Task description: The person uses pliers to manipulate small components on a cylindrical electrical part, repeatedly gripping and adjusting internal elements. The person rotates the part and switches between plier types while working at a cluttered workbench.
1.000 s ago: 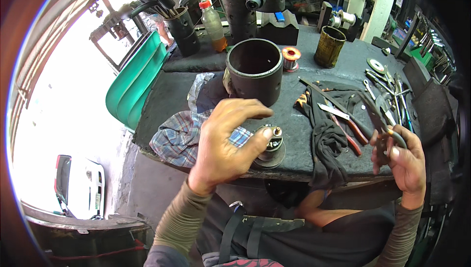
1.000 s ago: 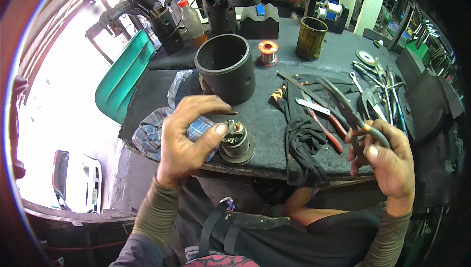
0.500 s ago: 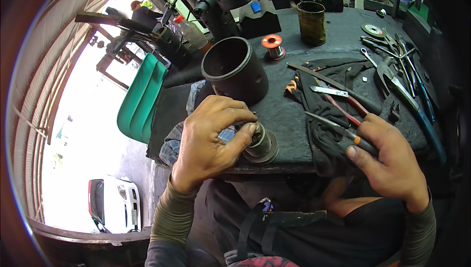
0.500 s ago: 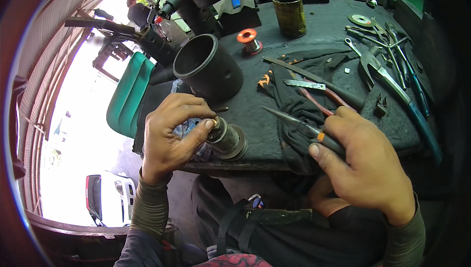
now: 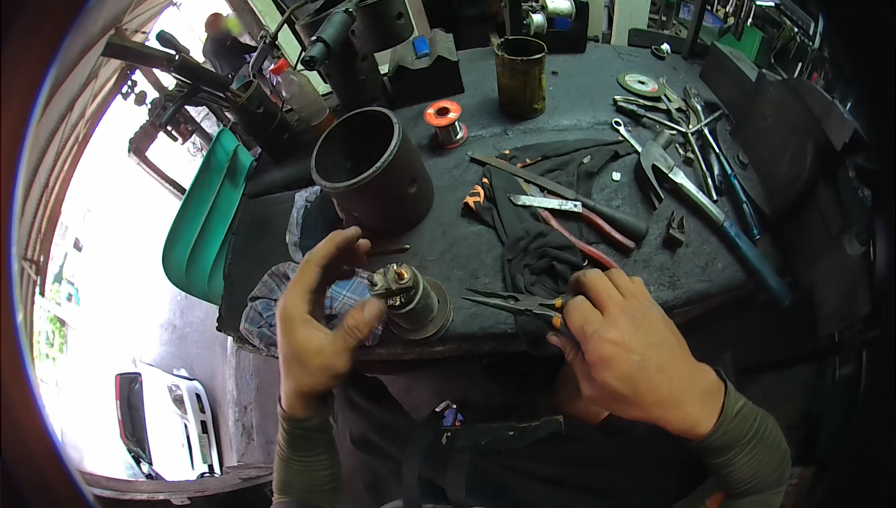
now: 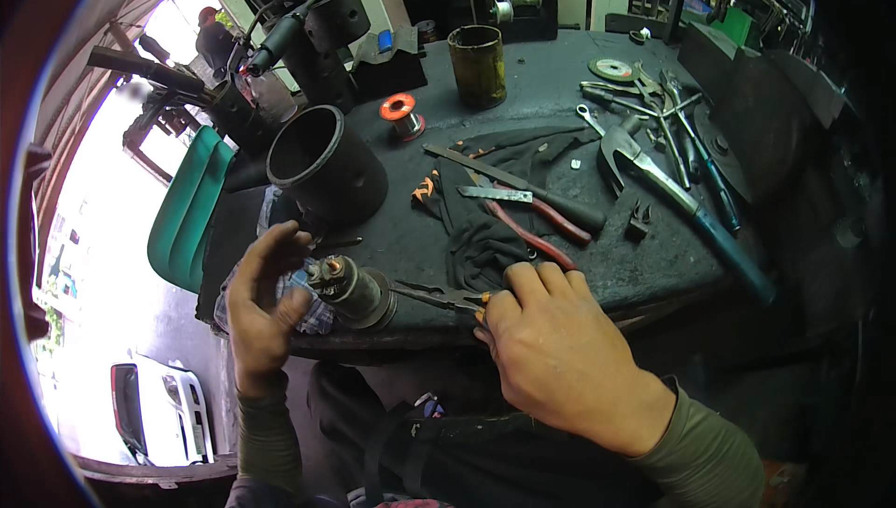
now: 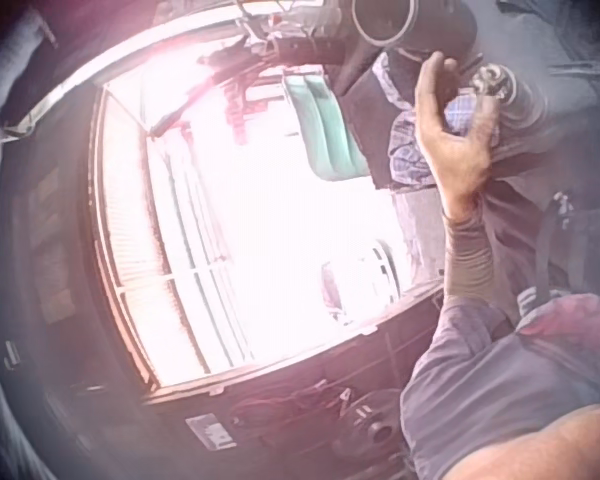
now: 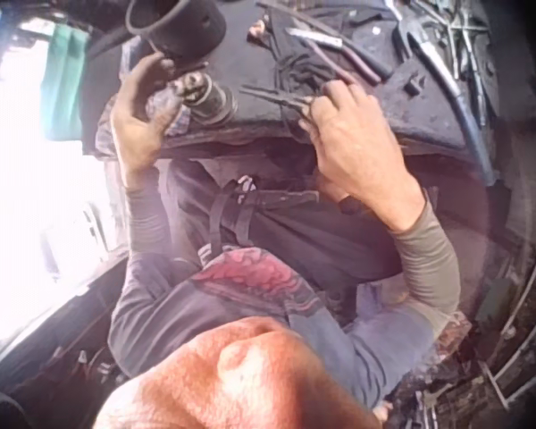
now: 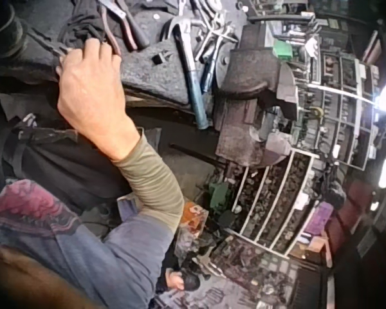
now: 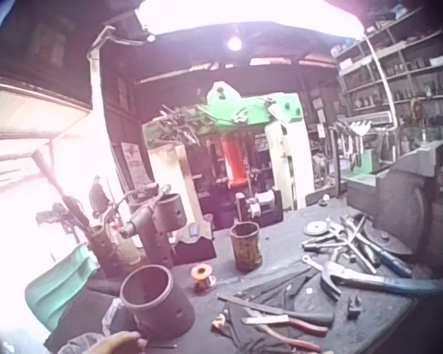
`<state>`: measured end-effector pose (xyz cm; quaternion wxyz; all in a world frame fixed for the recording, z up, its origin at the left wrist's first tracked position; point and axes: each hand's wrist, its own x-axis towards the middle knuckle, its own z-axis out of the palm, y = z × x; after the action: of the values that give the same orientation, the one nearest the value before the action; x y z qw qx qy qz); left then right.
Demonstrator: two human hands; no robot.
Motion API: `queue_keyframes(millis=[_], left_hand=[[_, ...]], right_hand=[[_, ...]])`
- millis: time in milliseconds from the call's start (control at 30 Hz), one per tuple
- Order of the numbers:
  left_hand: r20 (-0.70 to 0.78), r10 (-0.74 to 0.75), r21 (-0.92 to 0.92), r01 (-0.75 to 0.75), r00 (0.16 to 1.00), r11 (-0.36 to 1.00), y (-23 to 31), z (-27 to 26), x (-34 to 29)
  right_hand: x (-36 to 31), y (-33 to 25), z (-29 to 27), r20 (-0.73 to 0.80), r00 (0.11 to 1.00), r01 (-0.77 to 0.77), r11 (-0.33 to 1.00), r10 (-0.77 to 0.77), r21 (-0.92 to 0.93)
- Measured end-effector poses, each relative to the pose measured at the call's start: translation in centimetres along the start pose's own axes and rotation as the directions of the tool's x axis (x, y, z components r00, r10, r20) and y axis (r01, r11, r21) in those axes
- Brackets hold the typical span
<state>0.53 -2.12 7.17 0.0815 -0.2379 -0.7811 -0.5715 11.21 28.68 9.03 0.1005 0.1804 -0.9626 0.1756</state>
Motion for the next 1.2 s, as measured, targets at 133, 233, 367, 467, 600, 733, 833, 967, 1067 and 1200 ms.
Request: queue_keyframes(millis=[133, 233, 367, 467, 600, 733, 833, 967, 1067, 1200], left_hand=[[-0.037, -0.134, -0.161, 0.126, 0.99, 0.979, -2.1, 2.2, -2.8], [0.031, -0.211, -0.013, 0.211, 0.977, 0.977, -2.0, 3.4, -2.4], [-0.021, -0.231, -0.171, 0.225, 0.973, 0.959, -3.1, 4.3, -2.4], [-0.023, -0.24, -0.158, 0.234, 0.97, 0.959, -3.2, 4.1, -2.6], [-0.032, -0.213, -0.142, 0.207, 0.976, 0.968, -3.6, 4.1, -2.6], [-0.029, -0.192, -0.134, 0.187, 0.981, 0.973, -3.4, 4.3, -2.4], [-0.054, -0.168, -0.144, 0.159, 0.984, 0.977, -3.7, 4.6, -2.5], [-0.042, -0.169, -0.131, 0.162, 0.985, 0.978, -3.9, 4.5, -2.6], [-0.054, -0.143, -0.1, 0.137, 0.988, 0.986, -4.1, 4.5, -2.7], [-0.064, -0.125, -0.112, 0.117, 0.99, 0.987, -4.3, 4.5, -2.8]], right_hand=[[0.2, -1.1, -0.2, -0.02, 1.0, 0.007, 0.989, -0.01, -0.149], [0.7, -1.7, 0.5, -0.046, 0.999, -0.011, 0.978, 0.001, -0.21], [1.3, -3.0, 0.1, -0.064, 0.998, -0.004, 0.955, -0.016, -0.296], [2.2, -3.8, 0.0, -0.065, 0.998, -0.012, 0.952, -0.009, -0.305], [3.3, -4.2, 0.7, -0.087, 0.996, -0.007, 0.939, -0.024, -0.343], [3.9, -4.7, 0.8, -0.067, 0.998, -0.013, 0.93, -0.013, -0.367], [4.1, -4.9, 1.0, -0.048, 0.999, -0.012, 0.92, -0.008, -0.391], [3.9, -5.5, 1.0, -0.006, 1.0, -0.009, 0.9, 0.007, -0.435], [3.8, -6.2, 0.9, 0.018, 1.0, -0.005, 0.878, 0.016, -0.478], [3.7, -7.1, 0.9, 0.03, 0.999, -0.008, 0.855, 0.027, -0.519]])
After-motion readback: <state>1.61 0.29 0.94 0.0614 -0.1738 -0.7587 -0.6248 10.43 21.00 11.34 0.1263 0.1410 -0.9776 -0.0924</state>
